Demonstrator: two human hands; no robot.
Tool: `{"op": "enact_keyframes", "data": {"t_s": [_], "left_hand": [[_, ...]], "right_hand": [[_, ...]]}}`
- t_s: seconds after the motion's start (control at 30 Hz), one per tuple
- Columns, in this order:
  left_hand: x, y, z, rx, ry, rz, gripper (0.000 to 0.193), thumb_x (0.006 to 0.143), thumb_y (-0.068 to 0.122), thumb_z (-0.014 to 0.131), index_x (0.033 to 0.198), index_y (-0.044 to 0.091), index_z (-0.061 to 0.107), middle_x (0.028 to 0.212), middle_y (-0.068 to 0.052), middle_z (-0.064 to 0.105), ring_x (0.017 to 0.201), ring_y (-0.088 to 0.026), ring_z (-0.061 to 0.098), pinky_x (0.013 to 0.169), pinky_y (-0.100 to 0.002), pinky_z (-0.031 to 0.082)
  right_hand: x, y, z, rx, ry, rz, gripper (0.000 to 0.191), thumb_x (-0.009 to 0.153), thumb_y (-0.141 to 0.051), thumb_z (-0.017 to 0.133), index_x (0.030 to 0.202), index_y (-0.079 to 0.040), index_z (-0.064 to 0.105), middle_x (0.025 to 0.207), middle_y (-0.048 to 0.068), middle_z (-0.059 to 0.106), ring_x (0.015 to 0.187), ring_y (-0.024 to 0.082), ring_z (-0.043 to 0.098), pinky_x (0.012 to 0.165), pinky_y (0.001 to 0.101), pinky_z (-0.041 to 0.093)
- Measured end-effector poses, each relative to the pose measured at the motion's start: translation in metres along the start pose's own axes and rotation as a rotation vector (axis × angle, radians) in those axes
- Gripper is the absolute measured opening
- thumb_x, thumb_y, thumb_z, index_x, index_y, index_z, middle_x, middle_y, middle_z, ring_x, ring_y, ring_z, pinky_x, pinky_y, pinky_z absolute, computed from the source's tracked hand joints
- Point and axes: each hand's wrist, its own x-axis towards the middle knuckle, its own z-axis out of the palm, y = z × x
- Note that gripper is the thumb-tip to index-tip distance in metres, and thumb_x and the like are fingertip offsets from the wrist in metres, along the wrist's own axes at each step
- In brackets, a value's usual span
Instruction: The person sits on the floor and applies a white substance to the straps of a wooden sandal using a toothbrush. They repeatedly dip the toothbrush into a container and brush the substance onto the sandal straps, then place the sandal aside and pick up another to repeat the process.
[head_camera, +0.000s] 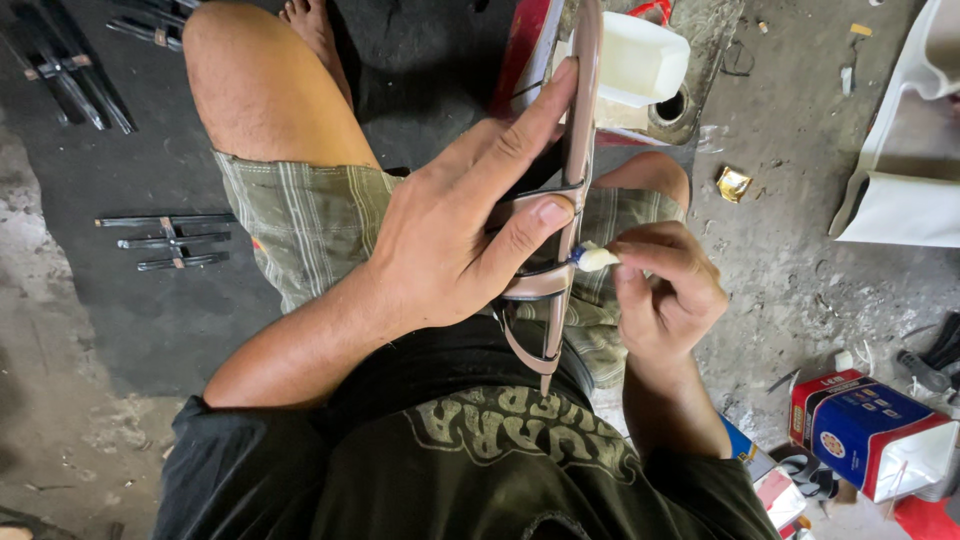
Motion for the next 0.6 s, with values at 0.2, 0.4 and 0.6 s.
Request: {"op": "enact_keyframes", "data": {"t_s": [0.2, 0.4, 0.6], "left_hand": [[0.002, -0.002, 0.0, -0.017, -0.044, -0.156, 0.066, 0.112, 0.048, 0.047, 0.165, 0.014, 0.025, 0.109, -0.01, 0.065, 0.089, -0.02, 0.063, 0.079, -0.031, 0.055], [0.001, -0.005, 0.006, -0.071, 0.01, -0.015, 0.059, 0.12, 0.047, 0.042, 0.163, 0.012, 0.023, 0.129, -0.013, 0.067, 0.1, -0.018, 0.065, 0.091, -0.03, 0.057], [0.0, -0.007, 0.002, -0.086, 0.037, -0.057, 0.06, 0.121, 0.046, 0.045, 0.165, 0.01, 0.023, 0.125, -0.013, 0.068, 0.101, -0.019, 0.065, 0.095, -0.031, 0.055]], "right_hand": [[-0.008, 0.0, 0.003, -0.013, -0.004, -0.058, 0.008, 0.1, -0.003, 0.068, 0.108, -0.001, 0.066, 0.101, 0.016, 0.068, 0.084, 0.02, 0.069, 0.072, 0.0264, 0.054], [-0.011, 0.005, 0.003, -0.027, 0.046, -0.052, 0.007, 0.104, -0.003, 0.066, 0.111, -0.001, 0.065, 0.1, 0.016, 0.069, 0.087, 0.02, 0.069, 0.075, 0.0278, 0.055], [-0.01, 0.002, 0.002, 0.017, -0.012, -0.055, 0.008, 0.098, 0.0, 0.067, 0.106, 0.0, 0.066, 0.097, 0.016, 0.068, 0.079, 0.02, 0.069, 0.066, 0.0265, 0.054]]}}
